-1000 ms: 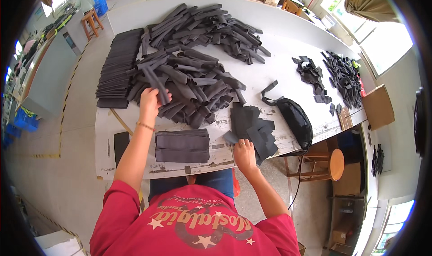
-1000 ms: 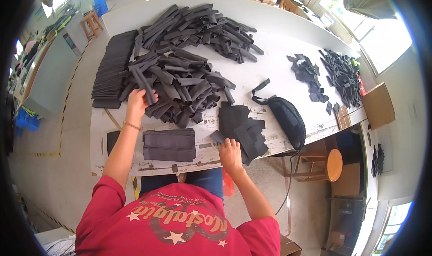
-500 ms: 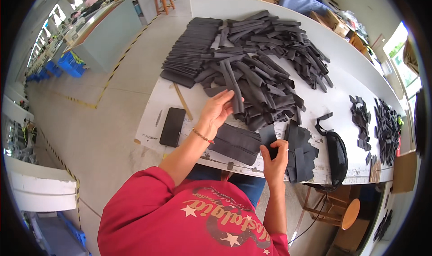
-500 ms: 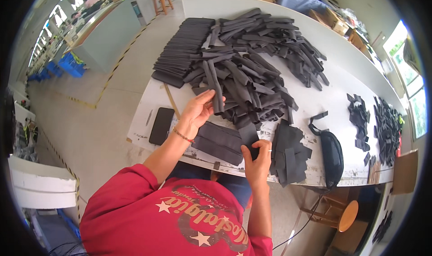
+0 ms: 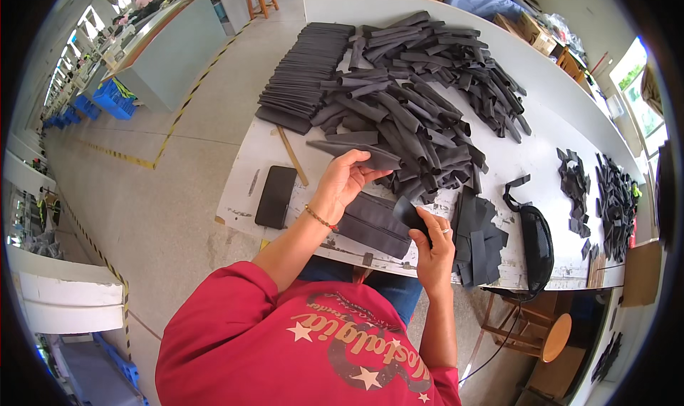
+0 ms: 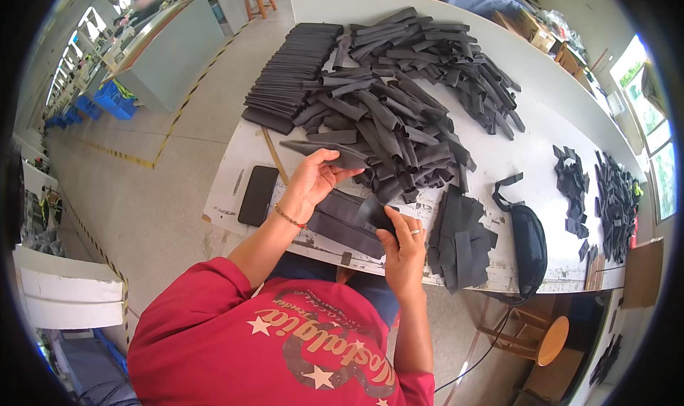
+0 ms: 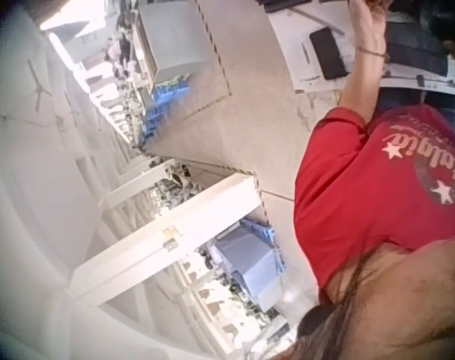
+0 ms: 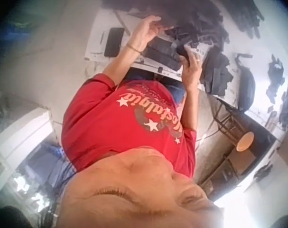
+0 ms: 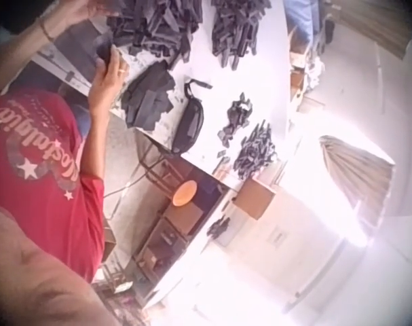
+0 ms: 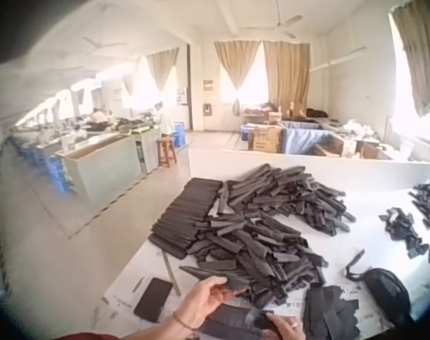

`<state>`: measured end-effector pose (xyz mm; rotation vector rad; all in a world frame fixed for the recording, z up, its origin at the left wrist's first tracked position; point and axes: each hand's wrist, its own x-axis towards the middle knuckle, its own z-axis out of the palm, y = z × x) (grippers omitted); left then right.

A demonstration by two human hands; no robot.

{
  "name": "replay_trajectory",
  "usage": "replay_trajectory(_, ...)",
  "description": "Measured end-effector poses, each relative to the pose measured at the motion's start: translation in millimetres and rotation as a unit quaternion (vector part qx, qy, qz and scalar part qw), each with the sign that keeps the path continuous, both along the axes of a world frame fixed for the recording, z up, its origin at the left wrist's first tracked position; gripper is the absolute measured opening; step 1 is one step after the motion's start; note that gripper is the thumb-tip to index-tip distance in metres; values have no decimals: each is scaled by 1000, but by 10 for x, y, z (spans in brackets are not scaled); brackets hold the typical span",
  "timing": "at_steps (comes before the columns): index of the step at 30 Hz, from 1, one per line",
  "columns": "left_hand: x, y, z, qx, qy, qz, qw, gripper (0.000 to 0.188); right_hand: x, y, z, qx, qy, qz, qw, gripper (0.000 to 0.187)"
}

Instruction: The recorder is inspecting and sorting thin grey and black foam or plastic strips at a workbench in a manufacturing environment.

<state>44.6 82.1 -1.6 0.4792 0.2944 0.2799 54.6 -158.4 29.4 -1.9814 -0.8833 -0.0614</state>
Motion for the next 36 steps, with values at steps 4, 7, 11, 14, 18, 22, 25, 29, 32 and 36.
replay_trajectory(4,-11,15,-61,21,-30,-43,998,18,-3,9,16,19,23,5,1000,36)
replay_trajectory(7,-32,27,-100,18,-4,-82,996,21,-31,33,42,55,62,13,996,33)
replay_trajectory(11,-51,8,-122,19,-20,-76,997,23,-42,57,83,70,79,10,994,30)
replay_trajectory(14,-55,-2,-109,15,-10,-88,996,23,-26,68,106,47,54,-5,997,28)
replay_trajectory(18,-63,-26,-70,40,6,-92,995,24,22,65,149,29,-31,-19,999,29)
replay_trajectory(22,-80,-53,-22,61,23,-115,991,24,82,66,209,0,-91,-22,996,30)
replay_trajectory(25,-94,-62,9,56,29,-152,986,22,129,67,241,-23,-138,-22,990,30)
replay_trajectory(29,-113,-69,38,65,14,-175,982,19,182,60,246,-34,-216,-30,975,30)
replay_trajectory(32,-128,-87,70,59,9,-184,981,17,195,52,234,-41,-239,-38,969,32)
replay_trajectory(36,-145,-138,173,69,14,-176,982,17,172,65,212,-50,-280,-55,957,33)
